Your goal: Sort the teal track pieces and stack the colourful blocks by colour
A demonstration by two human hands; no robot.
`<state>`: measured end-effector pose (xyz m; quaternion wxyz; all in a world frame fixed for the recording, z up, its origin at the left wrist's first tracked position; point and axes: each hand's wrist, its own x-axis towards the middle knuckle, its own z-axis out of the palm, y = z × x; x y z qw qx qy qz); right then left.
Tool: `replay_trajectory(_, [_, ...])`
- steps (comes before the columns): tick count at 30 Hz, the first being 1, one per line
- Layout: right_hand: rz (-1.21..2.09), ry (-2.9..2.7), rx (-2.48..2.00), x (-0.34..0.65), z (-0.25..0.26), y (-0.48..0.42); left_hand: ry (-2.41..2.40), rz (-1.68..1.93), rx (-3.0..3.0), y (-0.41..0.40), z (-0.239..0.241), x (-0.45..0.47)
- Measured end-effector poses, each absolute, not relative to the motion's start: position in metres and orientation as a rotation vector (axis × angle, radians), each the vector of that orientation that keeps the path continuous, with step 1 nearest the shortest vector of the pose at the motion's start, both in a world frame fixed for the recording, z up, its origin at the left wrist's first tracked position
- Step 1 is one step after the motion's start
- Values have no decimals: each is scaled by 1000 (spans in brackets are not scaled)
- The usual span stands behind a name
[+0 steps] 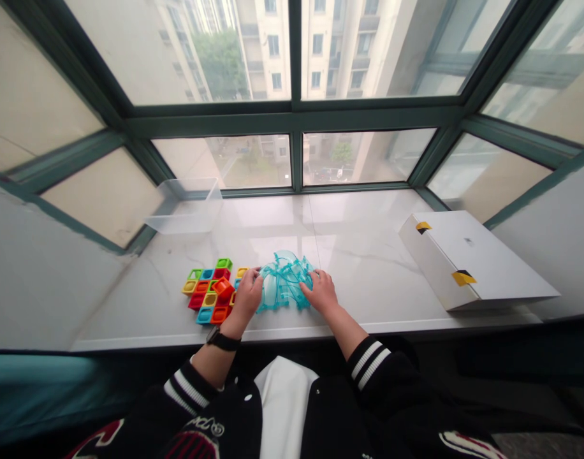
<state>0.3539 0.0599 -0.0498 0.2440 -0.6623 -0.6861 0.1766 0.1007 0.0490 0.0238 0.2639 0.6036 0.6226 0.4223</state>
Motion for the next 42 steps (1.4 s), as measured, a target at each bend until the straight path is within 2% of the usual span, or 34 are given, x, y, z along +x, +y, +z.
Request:
replay_trajectory(5, [494,-1867,-1838,352,-50,58,1633,1104,1566,64,16,109])
replay_trajectory(13, [429,-1790,-1730,348,-54,51,1526,906,2001,49,0,113])
replay_trajectory(42, [343,-1899,-1601,318,-65,48,1678,862,2433,39,-29,64])
